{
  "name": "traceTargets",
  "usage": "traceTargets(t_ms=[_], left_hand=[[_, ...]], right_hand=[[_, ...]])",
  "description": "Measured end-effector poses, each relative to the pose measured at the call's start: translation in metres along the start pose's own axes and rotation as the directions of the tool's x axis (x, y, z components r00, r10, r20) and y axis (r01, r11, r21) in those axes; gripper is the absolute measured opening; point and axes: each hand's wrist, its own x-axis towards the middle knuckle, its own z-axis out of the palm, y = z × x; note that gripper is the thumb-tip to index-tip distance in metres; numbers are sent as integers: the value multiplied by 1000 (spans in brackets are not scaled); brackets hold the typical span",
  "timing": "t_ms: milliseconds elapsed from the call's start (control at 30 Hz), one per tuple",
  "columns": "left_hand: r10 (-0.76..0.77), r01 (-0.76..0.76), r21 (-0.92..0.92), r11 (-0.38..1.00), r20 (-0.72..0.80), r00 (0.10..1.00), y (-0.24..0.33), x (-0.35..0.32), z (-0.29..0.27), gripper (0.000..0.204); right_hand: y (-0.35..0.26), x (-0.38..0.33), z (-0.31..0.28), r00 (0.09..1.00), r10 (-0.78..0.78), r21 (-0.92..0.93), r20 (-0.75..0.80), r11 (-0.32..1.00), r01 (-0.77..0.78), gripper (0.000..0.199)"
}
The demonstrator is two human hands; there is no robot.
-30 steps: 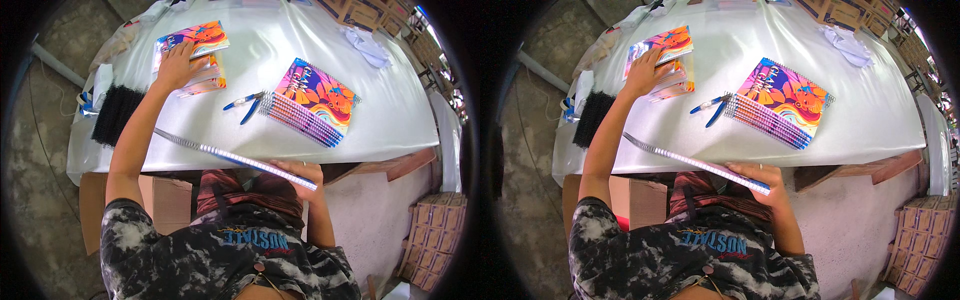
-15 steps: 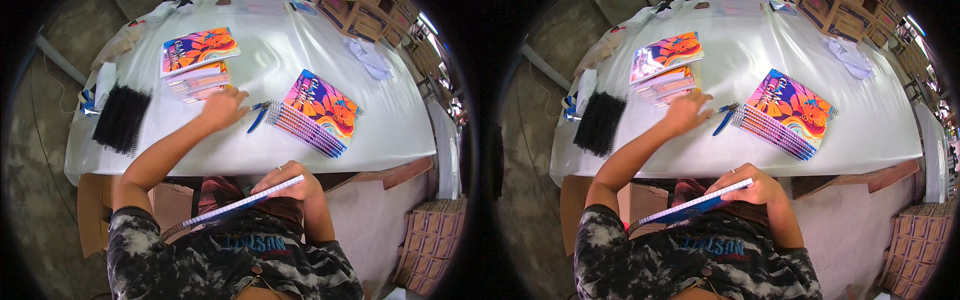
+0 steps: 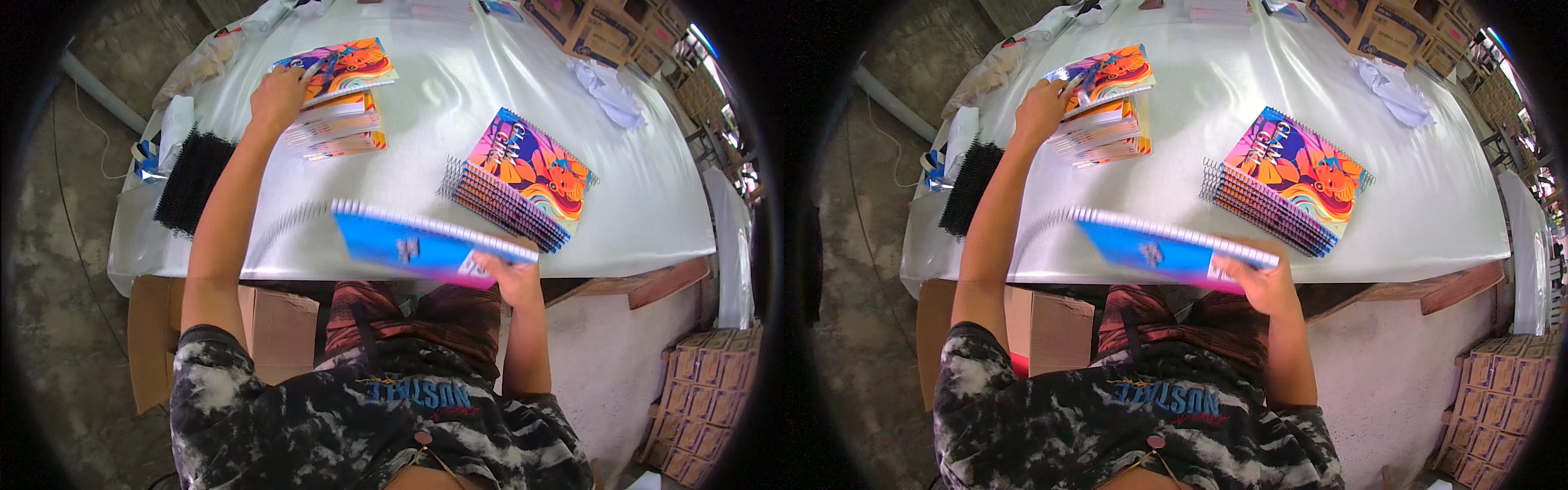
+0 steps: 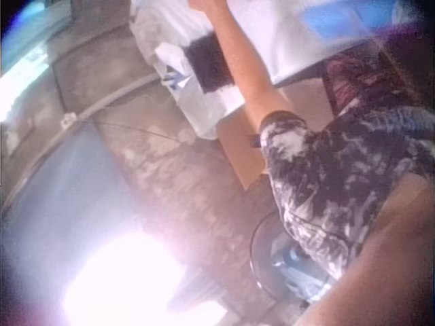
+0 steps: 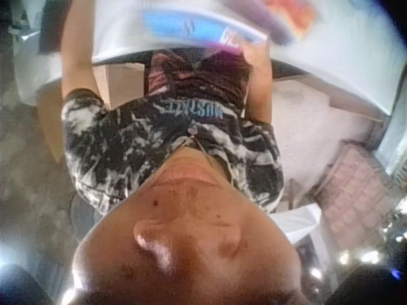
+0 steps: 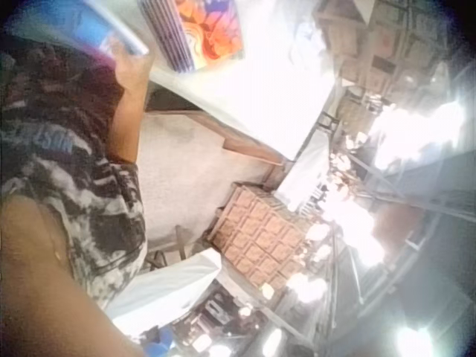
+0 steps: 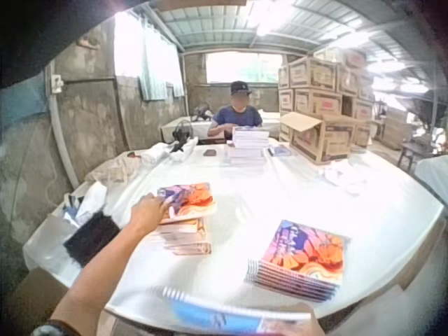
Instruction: The person assembles spiral-bound notebooks by inserting metal coils into the punched holes of the covers and pages. They repeatedly pick up a coil, align it with the notebook, and press it into place, then place the finished notebook on a stack.
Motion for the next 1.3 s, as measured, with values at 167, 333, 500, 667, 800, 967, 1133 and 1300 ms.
traceTargets(t_ms=[167, 333, 500, 667, 800, 967, 1133, 1300], left_hand=[[400, -320, -531, 784, 40, 916, 9, -12, -46, 34], [738, -320, -709, 629, 414, 533, 48, -63, -80, 30], [658, -459, -493, 739, 382, 648, 67, -79, -89, 48], [587, -656, -174, 734, -324, 742, 71, -102, -64, 76], [626, -690, -321, 649, -289, 724, 51, -178, 36, 108], [514, -749, -125, 650, -654, 555, 48, -155, 9, 117], [365, -489, -423, 763, -342, 866, 58, -193, 46, 107], [575, -757, -207, 620, -537, 618, 59, -219, 43, 104]], right_hand=[[11, 21, 3, 986, -89, -74, -144, 994, 79, 20], [29, 22, 7, 993, -38, -34, -109, 999, 34, 20], [35, 18, 18, 991, -49, -19, -128, 999, 47, 22], [36, 18, 19, 945, -327, -279, 4, 907, 315, 29], [37, 15, 32, 909, -418, -330, -9, 859, 392, 25], [38, 8, 30, 866, -494, -321, 82, 810, 492, 25], [42, 10, 31, 863, -503, -325, 43, 810, 489, 24], [40, 18, 24, 791, -591, -269, 156, 745, 610, 30]])
